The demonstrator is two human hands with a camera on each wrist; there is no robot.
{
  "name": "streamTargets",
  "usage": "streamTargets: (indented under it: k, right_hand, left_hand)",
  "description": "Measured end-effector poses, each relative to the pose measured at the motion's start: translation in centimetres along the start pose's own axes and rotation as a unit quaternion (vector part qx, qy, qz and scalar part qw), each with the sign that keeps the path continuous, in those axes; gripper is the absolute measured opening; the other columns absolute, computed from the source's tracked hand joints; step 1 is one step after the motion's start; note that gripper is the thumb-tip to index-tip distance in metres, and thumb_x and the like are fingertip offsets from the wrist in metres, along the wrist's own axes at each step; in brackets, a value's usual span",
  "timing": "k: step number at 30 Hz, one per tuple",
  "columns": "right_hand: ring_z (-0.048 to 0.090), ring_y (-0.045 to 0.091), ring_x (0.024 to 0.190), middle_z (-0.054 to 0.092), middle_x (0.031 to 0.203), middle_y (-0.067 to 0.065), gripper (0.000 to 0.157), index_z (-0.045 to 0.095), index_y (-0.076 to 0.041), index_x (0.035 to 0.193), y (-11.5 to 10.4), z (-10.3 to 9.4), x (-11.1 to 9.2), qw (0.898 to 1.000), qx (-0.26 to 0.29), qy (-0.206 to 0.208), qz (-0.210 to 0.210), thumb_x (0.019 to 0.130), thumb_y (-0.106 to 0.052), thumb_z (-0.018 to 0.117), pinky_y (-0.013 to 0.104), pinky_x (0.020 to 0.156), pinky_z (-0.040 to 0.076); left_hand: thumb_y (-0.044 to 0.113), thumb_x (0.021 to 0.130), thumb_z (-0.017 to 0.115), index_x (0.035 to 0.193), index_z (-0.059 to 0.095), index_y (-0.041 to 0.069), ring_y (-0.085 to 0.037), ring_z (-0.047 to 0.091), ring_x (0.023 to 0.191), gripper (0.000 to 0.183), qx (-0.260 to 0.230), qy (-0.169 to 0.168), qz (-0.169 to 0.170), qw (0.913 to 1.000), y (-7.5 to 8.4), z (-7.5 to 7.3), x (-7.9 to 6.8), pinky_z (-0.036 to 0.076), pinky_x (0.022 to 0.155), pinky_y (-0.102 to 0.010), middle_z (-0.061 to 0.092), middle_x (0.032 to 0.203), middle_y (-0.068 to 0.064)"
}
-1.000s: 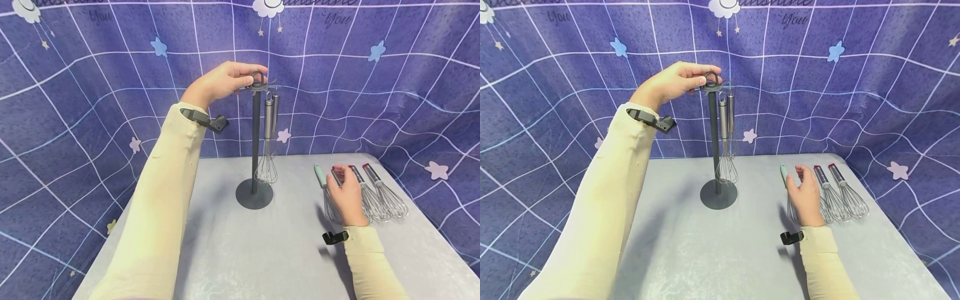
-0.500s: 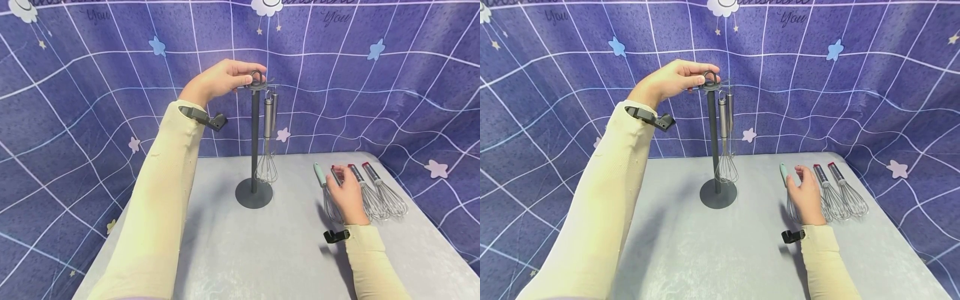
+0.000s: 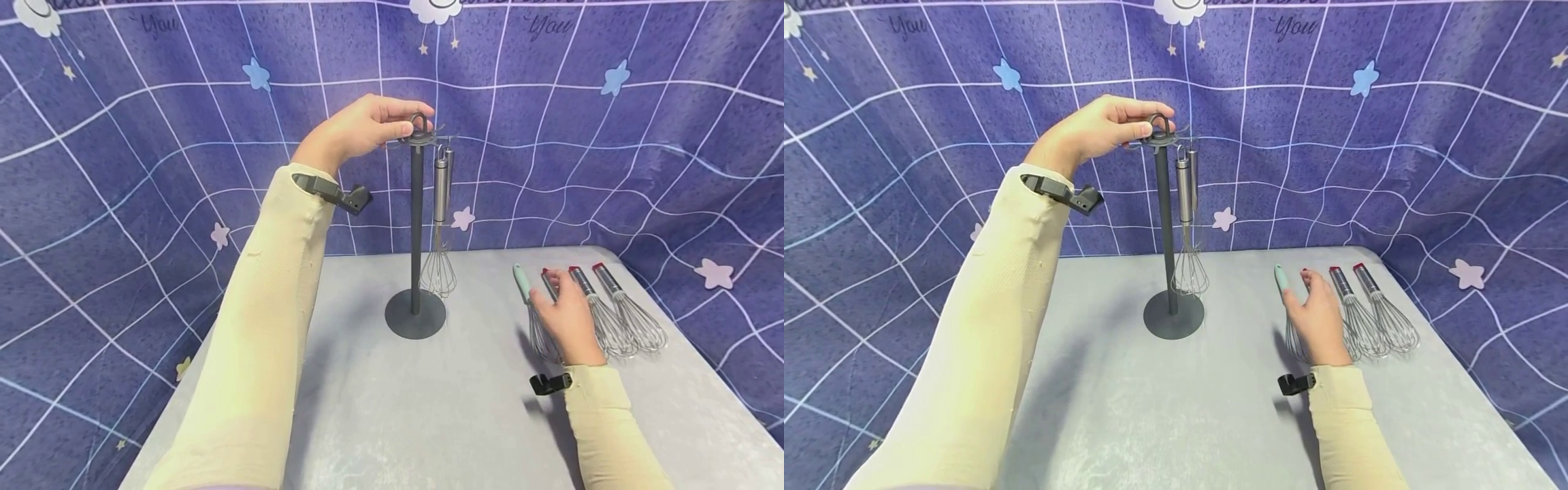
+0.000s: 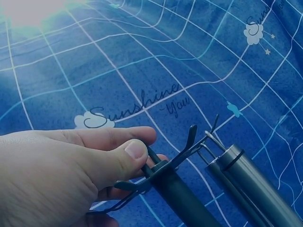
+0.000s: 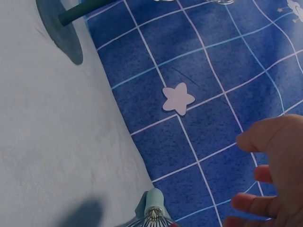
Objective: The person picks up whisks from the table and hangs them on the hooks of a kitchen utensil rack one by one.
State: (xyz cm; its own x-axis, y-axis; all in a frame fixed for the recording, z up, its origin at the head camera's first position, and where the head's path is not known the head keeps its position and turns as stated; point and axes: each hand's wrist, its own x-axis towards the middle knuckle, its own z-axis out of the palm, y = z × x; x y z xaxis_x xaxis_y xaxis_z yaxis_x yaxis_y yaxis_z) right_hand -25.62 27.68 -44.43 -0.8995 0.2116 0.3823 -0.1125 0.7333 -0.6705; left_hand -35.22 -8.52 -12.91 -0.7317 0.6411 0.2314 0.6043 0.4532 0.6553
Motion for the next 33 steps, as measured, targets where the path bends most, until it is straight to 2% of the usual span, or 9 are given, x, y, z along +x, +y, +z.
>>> streamTargets:
  k: [7, 15, 19, 27, 33]
  right_hand:
    - [0.048, 0.054, 0.125, 0.048, 0.14, 0.035, 0.071, 0.038, 0.006, 0.148, 0.3, 0.0, -0.1, 0.997, -0.062, -0.053, 0.008, 0.094, -0.031, 0.066, 0.067, 0.097, 0.04]
    - [0.049, 0.059, 0.12, 0.045, 0.138, 0.042, 0.08, 0.032, 0.005, 0.151, 1.1, 0.6, 0.0, 0.985, -0.101, -0.131, 0.039, 0.092, -0.036, 0.068, 0.07, 0.09, 0.043]
    - [0.053, 0.058, 0.115, 0.049, 0.132, 0.042, 0.081, 0.032, 0.006, 0.15, 1.4, 1.0, 0.0, 0.979, -0.119, -0.16, 0.04, 0.091, -0.036, 0.068, 0.067, 0.088, 0.045]
    - [0.061, 0.055, 0.103, 0.06, 0.119, 0.039, 0.077, 0.036, 0.008, 0.144, 2.1, 1.9, -0.5, 0.969, -0.158, -0.187, 0.033, 0.085, -0.027, 0.071, 0.064, 0.081, 0.048]
    - [0.061, 0.055, 0.102, 0.061, 0.115, 0.036, 0.071, 0.04, -0.001, 0.145, 1.8, 2.5, -0.8, 0.957, -0.208, -0.197, 0.047, 0.08, -0.016, 0.064, 0.064, 0.076, 0.049]
  left_hand:
    - [0.014, 0.105, 0.056, 0.143, 0.058, 0.013, -0.01, 0.057, 0.126, 0.039, 0.014, 0.006, 0.025, 0.9996, 0.0, 0.1, 0.1, 0.039, 0.109, -0.027, 0.067, 0.132, -0.003]
    - [0.018, 0.104, 0.057, 0.144, 0.058, 0.018, -0.008, 0.056, 0.125, 0.039, 0.035, 0.016, 0.014, 0.9991, -0.1, 0.2, 0.1, 0.037, 0.109, -0.026, 0.068, 0.131, 0.001]
    - [0.017, 0.104, 0.057, 0.143, 0.059, 0.016, -0.008, 0.057, 0.123, 0.039, 0.038, 0.023, 0.02, 0.9988, 0.0, 0.3, -0.1, 0.039, 0.108, -0.026, 0.068, 0.13, -0.001]
    - [0.016, 0.105, 0.057, 0.141, 0.06, 0.015, -0.007, 0.057, 0.122, 0.037, 0.032, 0.035, 0.02, 0.9987, 0.2, 0.6, -0.1, 0.039, 0.107, -0.024, 0.069, 0.127, -0.002]
    - [0.02, 0.105, 0.057, 0.14, 0.062, 0.02, -0.006, 0.056, 0.12, 0.036, 0.039, 0.047, 0.005, 0.9981, 0.2, 0.8, -0.2, 0.038, 0.107, -0.026, 0.069, 0.124, 0.001]
